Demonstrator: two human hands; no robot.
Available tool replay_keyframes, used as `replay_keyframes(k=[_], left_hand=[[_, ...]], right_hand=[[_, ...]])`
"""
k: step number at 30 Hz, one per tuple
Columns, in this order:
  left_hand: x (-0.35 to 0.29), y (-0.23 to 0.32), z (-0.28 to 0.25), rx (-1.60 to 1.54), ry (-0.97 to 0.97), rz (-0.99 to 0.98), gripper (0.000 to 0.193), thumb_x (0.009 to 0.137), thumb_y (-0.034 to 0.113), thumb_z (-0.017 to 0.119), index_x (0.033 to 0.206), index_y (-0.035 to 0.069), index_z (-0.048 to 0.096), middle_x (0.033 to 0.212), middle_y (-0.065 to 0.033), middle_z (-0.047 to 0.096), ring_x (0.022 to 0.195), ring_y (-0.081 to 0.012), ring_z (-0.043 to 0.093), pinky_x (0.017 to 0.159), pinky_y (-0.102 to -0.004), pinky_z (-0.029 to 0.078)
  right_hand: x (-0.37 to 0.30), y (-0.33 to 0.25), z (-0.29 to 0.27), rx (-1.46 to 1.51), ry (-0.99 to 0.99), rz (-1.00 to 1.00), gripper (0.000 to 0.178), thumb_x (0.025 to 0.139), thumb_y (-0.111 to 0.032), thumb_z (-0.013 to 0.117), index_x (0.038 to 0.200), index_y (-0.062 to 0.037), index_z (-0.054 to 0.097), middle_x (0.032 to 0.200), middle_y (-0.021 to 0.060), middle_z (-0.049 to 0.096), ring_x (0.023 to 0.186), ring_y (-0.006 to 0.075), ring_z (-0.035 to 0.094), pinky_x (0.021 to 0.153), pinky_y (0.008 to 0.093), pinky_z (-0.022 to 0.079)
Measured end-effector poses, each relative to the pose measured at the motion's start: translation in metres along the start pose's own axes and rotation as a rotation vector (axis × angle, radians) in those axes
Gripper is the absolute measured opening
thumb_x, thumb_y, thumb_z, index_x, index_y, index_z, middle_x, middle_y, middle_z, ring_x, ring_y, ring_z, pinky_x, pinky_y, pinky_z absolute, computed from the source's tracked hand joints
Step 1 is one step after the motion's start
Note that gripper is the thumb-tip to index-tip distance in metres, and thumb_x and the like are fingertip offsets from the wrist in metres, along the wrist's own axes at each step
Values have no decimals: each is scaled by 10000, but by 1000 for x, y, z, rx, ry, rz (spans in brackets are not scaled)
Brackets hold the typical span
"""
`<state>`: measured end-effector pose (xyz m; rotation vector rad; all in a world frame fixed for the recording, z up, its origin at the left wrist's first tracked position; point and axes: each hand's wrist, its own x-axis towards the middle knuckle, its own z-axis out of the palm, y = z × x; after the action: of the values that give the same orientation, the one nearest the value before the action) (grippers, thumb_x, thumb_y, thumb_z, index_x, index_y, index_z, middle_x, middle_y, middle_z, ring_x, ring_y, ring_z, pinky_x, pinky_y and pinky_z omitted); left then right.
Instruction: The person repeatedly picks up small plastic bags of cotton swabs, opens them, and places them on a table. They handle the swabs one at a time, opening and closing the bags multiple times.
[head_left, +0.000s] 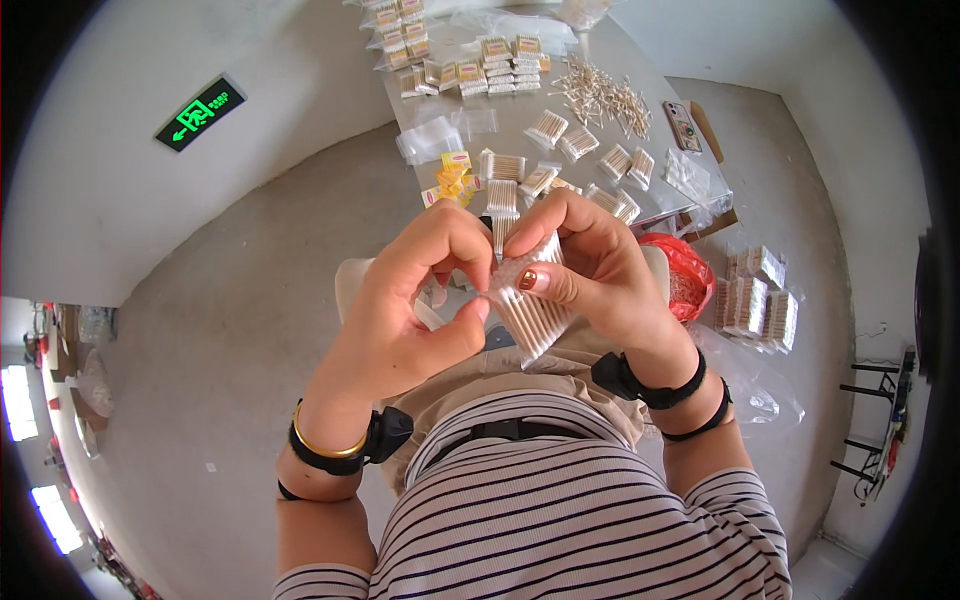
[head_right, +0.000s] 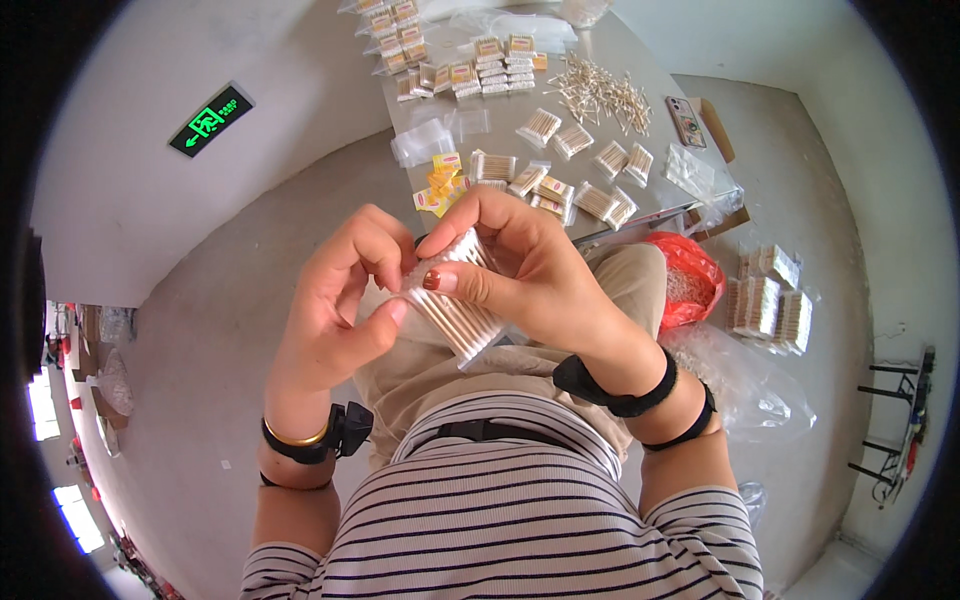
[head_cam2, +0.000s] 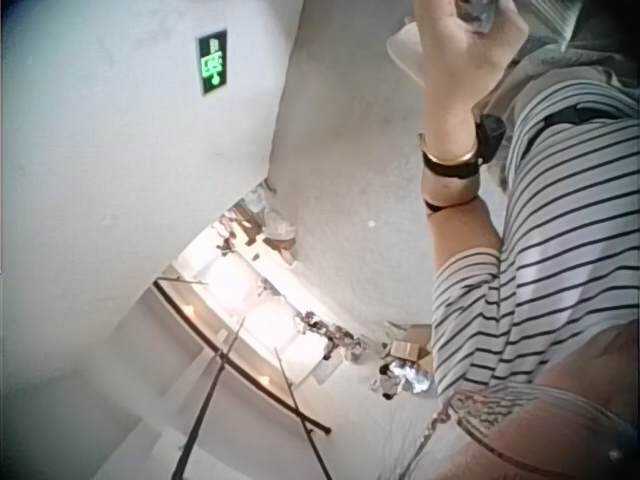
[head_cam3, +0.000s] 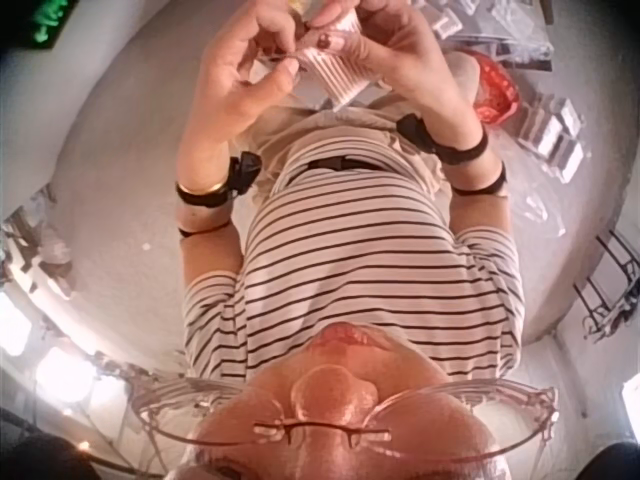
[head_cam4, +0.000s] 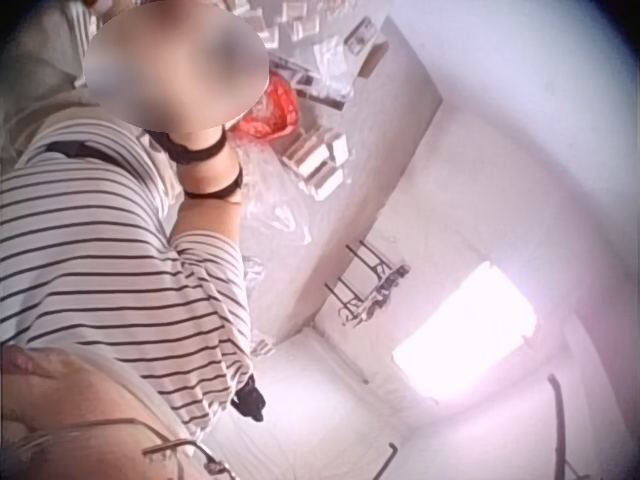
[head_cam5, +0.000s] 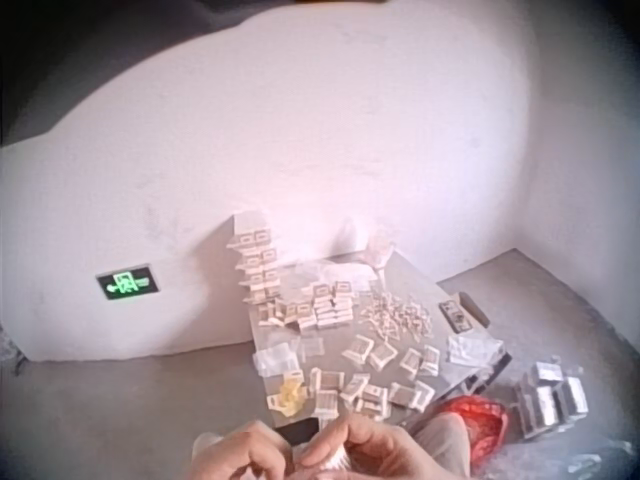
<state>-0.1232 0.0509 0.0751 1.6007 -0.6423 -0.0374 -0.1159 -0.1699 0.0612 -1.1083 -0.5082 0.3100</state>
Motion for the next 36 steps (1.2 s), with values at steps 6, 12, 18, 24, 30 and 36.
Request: replay_keyframes(k=[6, 12, 18, 24, 30, 36], left_hand=[[-10, 10, 22, 27, 234, -72, 318, 819, 88, 774, 1085, 54, 603, 985, -9, 682, 909, -93, 650, 770, -269, 443], [-16, 4, 33, 120, 278, 12, 305, 823, 110, 815, 1066, 55, 640, 973, -15, 702, 869, -113, 648, 762, -260, 447], [-19, 8, 36, 102, 312, 130, 270, 792, 27, 814, 1015, 34, 662, 964, -50, 711, 848, -162, 654, 763, -289, 500], [-20, 12, 32, 224, 279, 197, 272, 773, -21, 808, 1014, 25, 689, 975, -81, 735, 877, -194, 680, 763, -302, 523], [-18, 16, 34, 304, 314, 181, 302, 742, 15, 847, 1013, 55, 720, 1016, -64, 763, 897, -211, 690, 812, -331, 491], [-17, 15, 33, 424, 315, 197, 283, 735, 42, 861, 987, 74, 739, 999, -35, 776, 866, -190, 656, 843, -340, 445]], right_hand=[[-4, -3, 6, -193, 132, -100, 226, 948, -37, 744, 1145, -12, 635, 1107, 50, 644, 1065, 124, 598, 975, 285, 468], [-10, -5, 11, -320, 123, -285, 249, 926, -36, 765, 1134, -1, 634, 1115, 98, 659, 1036, 167, 619, 930, 309, 490], [-14, -11, 10, -526, 72, -451, 280, 885, -84, 815, 1103, -15, 652, 1061, 138, 697, 943, 227, 657, 848, 341, 514], [-10, -12, 8, -738, 51, -649, 318, 843, -116, 842, 1096, -33, 667, 1021, 126, 712, 907, 254, 665, 808, 374, 518], [-10, -11, 8, -778, 82, -693, 341, 820, -110, 855, 1101, -34, 677, 1018, 118, 715, 905, 271, 668, 813, 373, 513], [-9, -12, 7, -781, 71, -694, 418, 795, -133, 872, 1147, -26, 675, 1034, 112, 716, 932, 271, 667, 819, 380, 515]])
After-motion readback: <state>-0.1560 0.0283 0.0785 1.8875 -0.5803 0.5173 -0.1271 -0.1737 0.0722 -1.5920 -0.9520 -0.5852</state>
